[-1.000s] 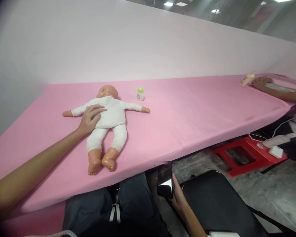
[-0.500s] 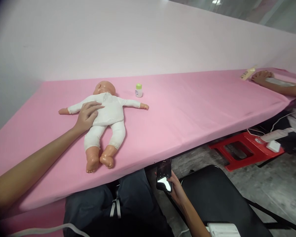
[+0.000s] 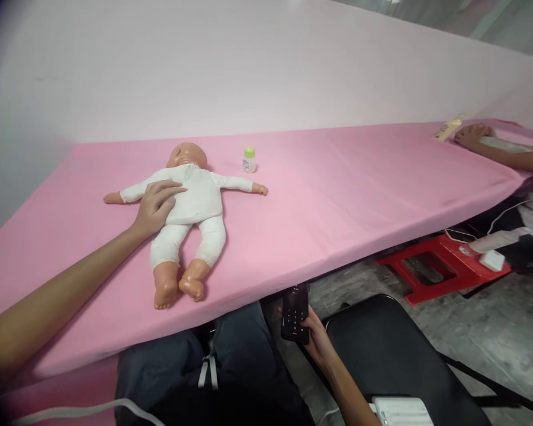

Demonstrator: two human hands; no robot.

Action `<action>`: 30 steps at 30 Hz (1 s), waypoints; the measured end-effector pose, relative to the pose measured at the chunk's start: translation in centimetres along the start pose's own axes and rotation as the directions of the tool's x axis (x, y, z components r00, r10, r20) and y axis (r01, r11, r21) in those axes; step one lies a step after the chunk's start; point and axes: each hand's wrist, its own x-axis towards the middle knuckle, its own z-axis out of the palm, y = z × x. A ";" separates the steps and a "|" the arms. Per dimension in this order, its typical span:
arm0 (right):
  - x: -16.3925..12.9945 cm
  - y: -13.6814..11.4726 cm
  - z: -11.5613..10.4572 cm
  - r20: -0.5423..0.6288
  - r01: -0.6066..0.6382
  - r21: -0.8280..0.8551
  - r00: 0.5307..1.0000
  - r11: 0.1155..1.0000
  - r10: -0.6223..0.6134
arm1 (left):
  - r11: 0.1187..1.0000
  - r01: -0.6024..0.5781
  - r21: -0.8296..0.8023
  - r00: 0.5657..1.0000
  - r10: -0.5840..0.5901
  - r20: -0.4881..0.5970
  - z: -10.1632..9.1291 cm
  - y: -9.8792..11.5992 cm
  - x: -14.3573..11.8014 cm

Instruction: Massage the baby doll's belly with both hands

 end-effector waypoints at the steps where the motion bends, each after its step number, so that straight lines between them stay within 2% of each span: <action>1: 0.0 0.0 0.0 0.001 0.000 -0.004 1.000 1.000 0.000 | 1.000 0.000 0.000 1.000 0.000 0.000 0.0 0.0 0.0; 19: -0.1 0.1 0.0 -0.010 -0.011 -0.016 1.000 1.000 0.011 | 1.000 -0.013 0.002 1.000 0.013 -0.009 0.0 -0.1 0.0; 26: 0.3 0.8 0.2 -0.168 0.036 -0.097 0.984 0.995 -0.052 | 1.000 -0.016 -0.012 1.000 0.016 -0.017 0.0 0.0 0.0; 30: 0.6 1.5 0.2 -0.210 0.049 -0.139 0.975 0.989 -0.078 | 1.000 -0.028 -0.011 0.999 0.028 -0.022 0.0 0.0 -0.1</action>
